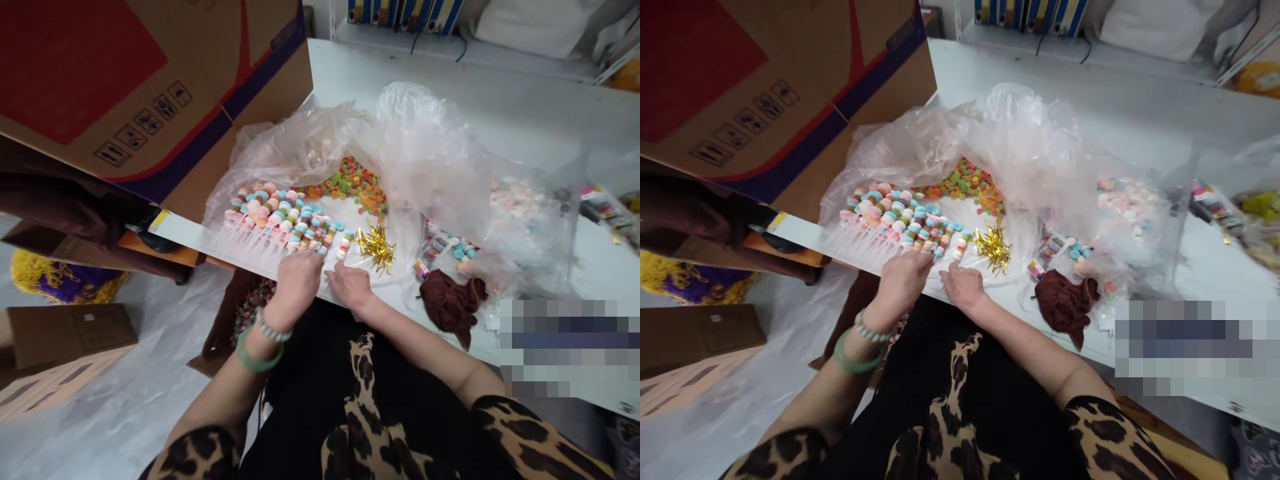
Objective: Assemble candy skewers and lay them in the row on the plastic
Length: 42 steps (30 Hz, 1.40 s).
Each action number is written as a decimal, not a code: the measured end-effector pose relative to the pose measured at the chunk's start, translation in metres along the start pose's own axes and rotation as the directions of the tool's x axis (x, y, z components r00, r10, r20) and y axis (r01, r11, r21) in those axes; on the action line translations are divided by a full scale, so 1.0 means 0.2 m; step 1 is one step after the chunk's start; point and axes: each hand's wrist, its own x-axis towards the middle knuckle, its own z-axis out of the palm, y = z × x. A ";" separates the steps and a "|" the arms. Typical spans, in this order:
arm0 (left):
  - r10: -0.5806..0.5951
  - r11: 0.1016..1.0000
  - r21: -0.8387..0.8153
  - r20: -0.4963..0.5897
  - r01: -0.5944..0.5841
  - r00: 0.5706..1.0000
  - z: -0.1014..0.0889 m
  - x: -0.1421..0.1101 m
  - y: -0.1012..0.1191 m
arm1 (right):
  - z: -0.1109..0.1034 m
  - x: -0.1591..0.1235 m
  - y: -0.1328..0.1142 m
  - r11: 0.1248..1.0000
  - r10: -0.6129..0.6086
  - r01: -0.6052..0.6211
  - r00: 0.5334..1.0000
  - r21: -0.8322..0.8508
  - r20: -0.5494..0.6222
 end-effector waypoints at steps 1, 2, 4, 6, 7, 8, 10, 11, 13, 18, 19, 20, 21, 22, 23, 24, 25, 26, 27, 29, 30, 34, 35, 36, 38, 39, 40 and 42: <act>0.043 0.999 0.021 -0.063 -0.041 0.997 -0.01 0.12 0.06 | 0.03 0.00 -0.01 1.000 0.017 -0.017 1.000 0.012 0.008; 0.092 0.995 0.054 -0.097 -0.087 0.991 -0.01 0.25 0.10 | 0.04 0.01 -0.02 0.999 0.037 -0.037 0.999 0.026 0.008; 0.145 0.980 0.150 -0.116 -0.127 0.983 0.00 0.47 0.18 | 0.06 0.02 0.00 0.995 0.077 -0.076 0.997 0.064 -0.003; 0.151 0.966 0.225 -0.085 -0.129 0.985 0.03 0.64 0.22 | 0.05 0.02 0.05 0.983 0.127 -0.122 0.992 0.135 -0.025; 0.159 0.957 0.251 -0.043 -0.143 0.986 0.05 0.69 0.23 | 0.05 0.01 0.08 0.970 0.156 -0.146 0.987 0.197 -0.039; 0.163 0.949 0.273 -0.006 -0.155 0.987 0.08 0.73 0.23 | 0.04 0.00 0.12 0.945 0.186 -0.164 0.981 0.283 -0.051; 0.185 0.934 0.303 0.046 -0.190 0.982 0.12 0.76 0.23 | 0.05 -0.03 0.19 0.833 0.242 -0.181 0.969 0.522 -0.050; 0.198 0.928 0.310 0.053 -0.204 0.979 0.14 0.76 0.22 | 0.05 -0.05 0.23 0.734 0.269 -0.184 0.963 0.654 -0.031; 0.225 0.927 0.297 0.043 -0.227 0.973 0.15 0.74 0.20 | 0.06 -0.08 0.30 0.473 0.307 -0.174 0.951 0.864 0.023; 0.123 0.979 -0.146 -0.149 -0.145 0.981 0.15 0.65 0.19 | 0.06 -0.15 0.47 0.144 0.323 -0.005 0.946 0.990 -0.042; 0.048 0.933 -0.347 -0.144 -0.096 0.988 0.16 0.62 0.20 | 0.05 -0.17 0.49 0.174 0.317 0.030 0.945 0.984 -0.085; -0.016 0.830 -0.557 -0.088 -0.036 0.996 0.17 0.59 0.21 | 0.05 -0.19 0.51 0.230 0.306 0.060 0.943 0.971 -0.131; -0.050 0.675 -0.737 0.001 0.035 0.999 0.19 0.56 0.22 | 0.04 -0.21 0.52 0.302 0.291 0.083 0.941 0.950 -0.175; -0.049 0.499 -0.860 0.091 0.104 0.995 0.20 0.52 0.23 | 0.03 -0.24 0.53 0.378 0.271 0.100 0.939 0.920 -0.213; -0.030 0.338 -0.928 0.157 0.158 0.987 0.22 0.48 0.24 | 0.02 -0.26 0.53 0.446 0.252 0.109 0.937 0.888 -0.241; -0.012 0.214 -0.958 0.192 0.190 0.981 0.24 0.45 0.24 | 0.01 -0.28 0.54 0.501 0.239 0.112 0.935 0.858 -0.261; -0.006 0.133 -0.970 0.202 0.201 0.979 0.26 0.41 0.24 | 0.00 -0.29 0.53 0.542 0.232 0.110 0.933 0.833 -0.274; -0.016 0.083 -0.977 0.197 0.198 0.980 0.28 0.38 0.24 | 0.00 -0.30 0.53 0.575 0.228 0.103 0.933 0.812 -0.279; -0.026 0.052 -0.980 0.190 0.191 0.981 0.29 0.36 0.24 | 0.00 -0.31 0.53 0.604 0.225 0.094 0.932 0.791 -0.283; -0.018 0.003 -0.981 0.193 0.193 0.981 0.30 0.32 0.23 | 0.00 -0.31 0.53 0.666 0.209 0.087 0.931 0.741 -0.297; -0.002 -0.029 -0.980 0.198 0.198 0.980 0.30 0.30 0.23 | 0.01 -0.31 0.52 0.696 0.198 0.088 0.931 0.713 -0.308; 0.013 -0.196 -0.957 0.216 0.214 0.976 0.31 0.28 0.19 | 0.04 -0.31 0.52 0.774 0.156 0.106 0.924 0.625 -0.349; -0.005 -0.225 -0.951 0.220 0.213 0.976 0.31 0.28 0.18 | 0.04 -0.31 0.52 0.783 0.148 0.110 0.923 0.612 -0.356; -0.026 -0.245 -0.946 0.224 0.211 0.974 0.32 0.28 0.17 | 0.04 -0.31 0.52 0.792 0.142 0.115 0.920 0.600 -0.365; -0.065 -0.268 -0.942 0.228 0.203 0.971 0.32 0.28 0.15 | 0.05 -0.32 0.51 0.805 0.138 0.126 0.911 0.580 -0.389; -0.080 -0.276 -0.941 0.226 0.196 0.971 0.33 0.28 0.14 | 0.05 -0.32 0.51 0.809 0.137 0.132 0.905 0.573 -0.403; -0.095 -0.282 -0.941 0.222 0.188 0.970 0.33 0.28 0.13 | 0.05 -0.32 0.50 0.810 0.137 0.138 0.900 0.569 -0.413; -0.112 -0.281 -0.943 0.218 0.180 0.969 0.34 0.27 0.12 | 0.04 -0.32 0.49 0.806 0.136 0.146 0.897 0.573 -0.421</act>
